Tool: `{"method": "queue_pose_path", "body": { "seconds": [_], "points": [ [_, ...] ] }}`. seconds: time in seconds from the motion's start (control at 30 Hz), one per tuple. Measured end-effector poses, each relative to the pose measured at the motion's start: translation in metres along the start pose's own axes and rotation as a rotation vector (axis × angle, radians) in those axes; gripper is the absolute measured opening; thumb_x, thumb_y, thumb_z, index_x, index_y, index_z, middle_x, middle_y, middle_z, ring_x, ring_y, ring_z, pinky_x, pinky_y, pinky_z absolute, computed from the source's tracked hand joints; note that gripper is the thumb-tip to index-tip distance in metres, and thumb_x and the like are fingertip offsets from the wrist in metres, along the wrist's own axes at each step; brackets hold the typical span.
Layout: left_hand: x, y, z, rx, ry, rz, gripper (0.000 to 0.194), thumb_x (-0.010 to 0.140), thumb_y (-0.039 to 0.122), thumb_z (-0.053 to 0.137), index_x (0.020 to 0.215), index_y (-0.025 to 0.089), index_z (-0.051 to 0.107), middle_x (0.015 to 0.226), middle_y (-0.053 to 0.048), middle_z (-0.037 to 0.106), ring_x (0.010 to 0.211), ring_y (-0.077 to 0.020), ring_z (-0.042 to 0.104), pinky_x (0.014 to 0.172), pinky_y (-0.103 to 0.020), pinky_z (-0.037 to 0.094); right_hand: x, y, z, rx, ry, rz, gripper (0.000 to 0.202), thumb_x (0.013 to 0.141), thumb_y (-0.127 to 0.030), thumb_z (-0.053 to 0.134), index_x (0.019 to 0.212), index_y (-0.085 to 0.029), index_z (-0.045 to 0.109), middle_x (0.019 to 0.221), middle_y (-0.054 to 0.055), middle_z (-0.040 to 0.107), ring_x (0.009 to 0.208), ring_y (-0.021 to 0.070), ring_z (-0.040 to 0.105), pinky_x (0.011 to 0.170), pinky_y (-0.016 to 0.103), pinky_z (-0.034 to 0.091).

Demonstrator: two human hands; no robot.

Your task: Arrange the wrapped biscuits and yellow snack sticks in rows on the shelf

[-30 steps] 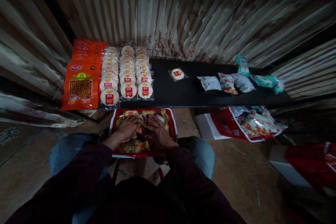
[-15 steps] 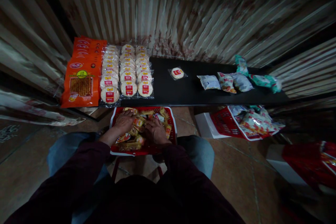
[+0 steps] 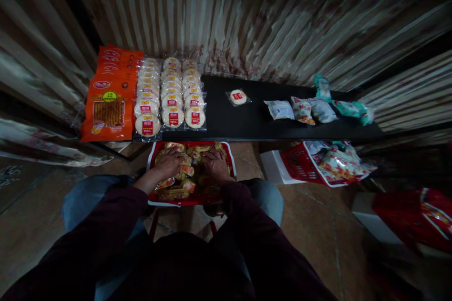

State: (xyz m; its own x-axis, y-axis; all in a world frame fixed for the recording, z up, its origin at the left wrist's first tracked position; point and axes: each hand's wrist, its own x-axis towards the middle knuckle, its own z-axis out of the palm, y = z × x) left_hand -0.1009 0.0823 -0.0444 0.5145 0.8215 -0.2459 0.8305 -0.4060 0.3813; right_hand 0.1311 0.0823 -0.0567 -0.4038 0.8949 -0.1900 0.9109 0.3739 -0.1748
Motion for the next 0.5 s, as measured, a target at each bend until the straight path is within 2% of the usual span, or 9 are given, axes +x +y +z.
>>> {"method": "queue_pose_path", "body": {
  "seconds": [0.13,0.27,0.4,0.5],
  "points": [
    [-0.002,0.001,0.001,-0.014,0.004,0.04,0.038,0.076,0.023,0.06,0.114,0.025,0.065,0.133,-0.004,0.058,0.138,-0.0244,0.034,0.117,-0.042,0.023,-0.009,-0.005,0.001,-0.014,-0.042,-0.042,0.028,0.087,-0.021,0.052,0.109,-0.024,0.067,0.125,0.007,0.063,0.125,0.0298,0.039,0.103,0.046,0.028],
    [-0.003,-0.002,0.006,-0.016,-0.007,0.054,0.04,0.078,0.026,0.059,0.117,0.024,0.063,0.14,-0.006,0.051,0.14,-0.0255,0.029,0.117,-0.043,0.021,-0.012,-0.006,-0.005,-0.005,-0.05,-0.007,0.025,0.085,-0.019,0.053,0.103,-0.025,0.069,0.123,0.006,0.063,0.121,0.0286,0.043,0.099,0.044,0.03],
    [-0.003,-0.001,0.005,-0.003,-0.06,0.039,0.045,0.077,0.025,0.059,0.122,0.022,0.06,0.141,-0.008,0.051,0.139,-0.0268,0.032,0.116,-0.044,0.022,-0.016,-0.009,-0.012,0.011,0.011,0.011,0.024,0.09,-0.023,0.047,0.091,-0.022,0.071,0.105,0.007,0.068,0.112,0.0255,0.049,0.096,0.038,0.035],
    [-0.002,0.004,0.002,0.028,-0.067,0.035,0.041,0.079,0.024,0.057,0.12,0.021,0.061,0.136,-0.009,0.055,0.136,-0.0263,0.036,0.115,-0.042,0.023,-0.021,-0.013,-0.009,0.038,0.098,-0.018,0.026,0.09,-0.021,0.045,0.085,-0.021,0.071,0.094,0.006,0.069,0.11,0.024,0.05,0.097,0.035,0.037]
  ]
}}
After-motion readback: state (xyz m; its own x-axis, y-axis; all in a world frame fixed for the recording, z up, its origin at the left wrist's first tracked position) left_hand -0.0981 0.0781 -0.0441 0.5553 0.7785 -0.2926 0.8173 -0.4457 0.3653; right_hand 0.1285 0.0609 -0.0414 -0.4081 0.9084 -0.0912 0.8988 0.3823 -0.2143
